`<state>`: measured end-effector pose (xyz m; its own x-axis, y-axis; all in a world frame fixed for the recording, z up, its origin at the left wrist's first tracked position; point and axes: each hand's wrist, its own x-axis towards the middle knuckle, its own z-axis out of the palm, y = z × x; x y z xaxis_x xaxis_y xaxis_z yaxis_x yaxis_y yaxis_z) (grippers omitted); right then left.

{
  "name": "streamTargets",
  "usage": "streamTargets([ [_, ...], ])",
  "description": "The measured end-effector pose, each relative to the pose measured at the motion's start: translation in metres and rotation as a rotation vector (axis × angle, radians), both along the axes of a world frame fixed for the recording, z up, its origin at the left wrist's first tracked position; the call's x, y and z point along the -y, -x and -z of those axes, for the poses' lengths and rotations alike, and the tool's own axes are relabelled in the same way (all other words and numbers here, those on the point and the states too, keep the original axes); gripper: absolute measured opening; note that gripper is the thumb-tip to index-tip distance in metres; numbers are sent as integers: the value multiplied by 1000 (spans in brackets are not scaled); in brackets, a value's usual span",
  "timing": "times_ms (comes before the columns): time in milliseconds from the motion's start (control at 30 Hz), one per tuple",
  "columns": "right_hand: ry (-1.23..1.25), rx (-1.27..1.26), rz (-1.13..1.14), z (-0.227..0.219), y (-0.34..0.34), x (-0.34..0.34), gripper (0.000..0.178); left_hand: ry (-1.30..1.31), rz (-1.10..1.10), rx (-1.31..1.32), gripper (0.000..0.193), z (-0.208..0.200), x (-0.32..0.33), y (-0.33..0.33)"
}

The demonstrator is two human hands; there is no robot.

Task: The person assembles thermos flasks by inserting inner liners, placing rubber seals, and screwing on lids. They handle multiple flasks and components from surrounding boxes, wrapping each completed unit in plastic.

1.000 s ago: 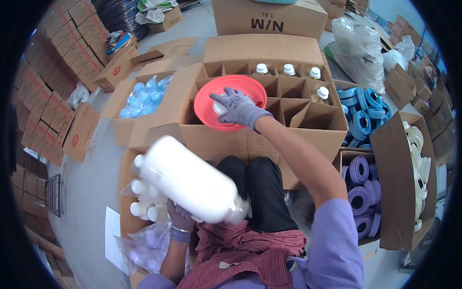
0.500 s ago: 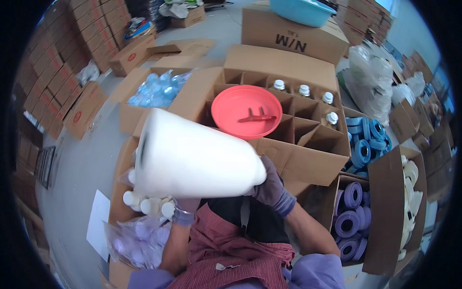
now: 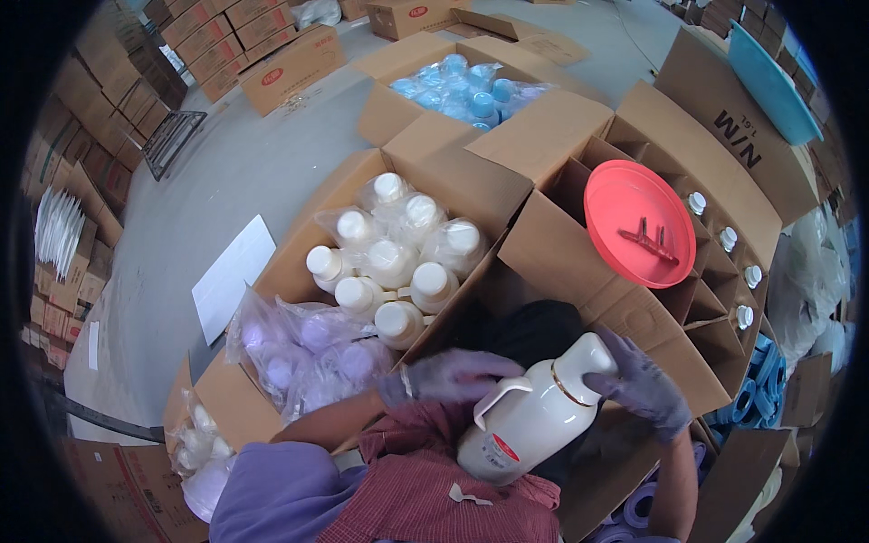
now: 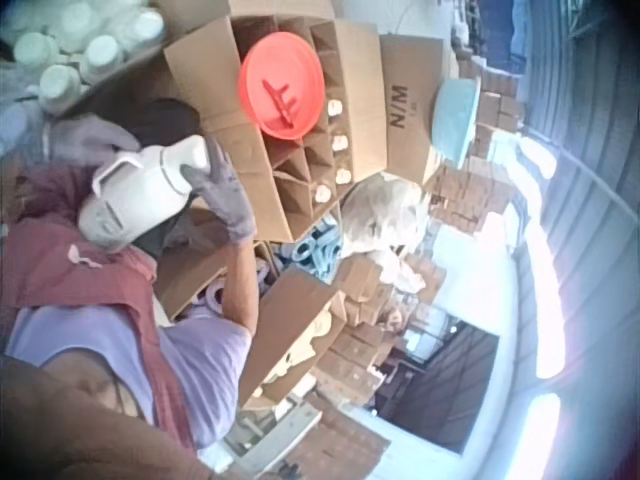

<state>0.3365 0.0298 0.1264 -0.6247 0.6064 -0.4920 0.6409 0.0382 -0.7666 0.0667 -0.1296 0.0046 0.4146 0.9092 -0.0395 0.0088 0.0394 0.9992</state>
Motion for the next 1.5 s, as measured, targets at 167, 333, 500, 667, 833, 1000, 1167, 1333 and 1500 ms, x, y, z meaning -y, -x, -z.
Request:
streamTargets([
  [167,102,230,101,-24,-24,-33,52,-88,-1199,-1314,65,120,-23,175],
  [333,-92,-125,-3,16,19,-10,37,258,-683,-1541,53,152,-18,264],
  [500,-546,155,-154,9,32,-28,57,-688,-702,-552,14,-6,-99,199],
  [667,-881,-425,-255,2,104,-28,84,-904,-601,298,43,-142,-209,117],
  [833,-1511,84,-235,36,132,-51,60,-193,-312,1274,67,-186,-264,94],
  [1000,-712,-492,270,47,114,-87,21,-677,-727,74,68,-89,-160,7],
  [1167,-851,-379,238,37,106,-54,12,-321,-889,185,42,1,-134,-26],
  [1333,-1344,81,310,78,9,-20,20,-82,-780,516,24,-3,-91,22],
  [1500,-1146,-162,427,105,-31,87,30,-324,-71,-117,27,-29,-17,23],
])
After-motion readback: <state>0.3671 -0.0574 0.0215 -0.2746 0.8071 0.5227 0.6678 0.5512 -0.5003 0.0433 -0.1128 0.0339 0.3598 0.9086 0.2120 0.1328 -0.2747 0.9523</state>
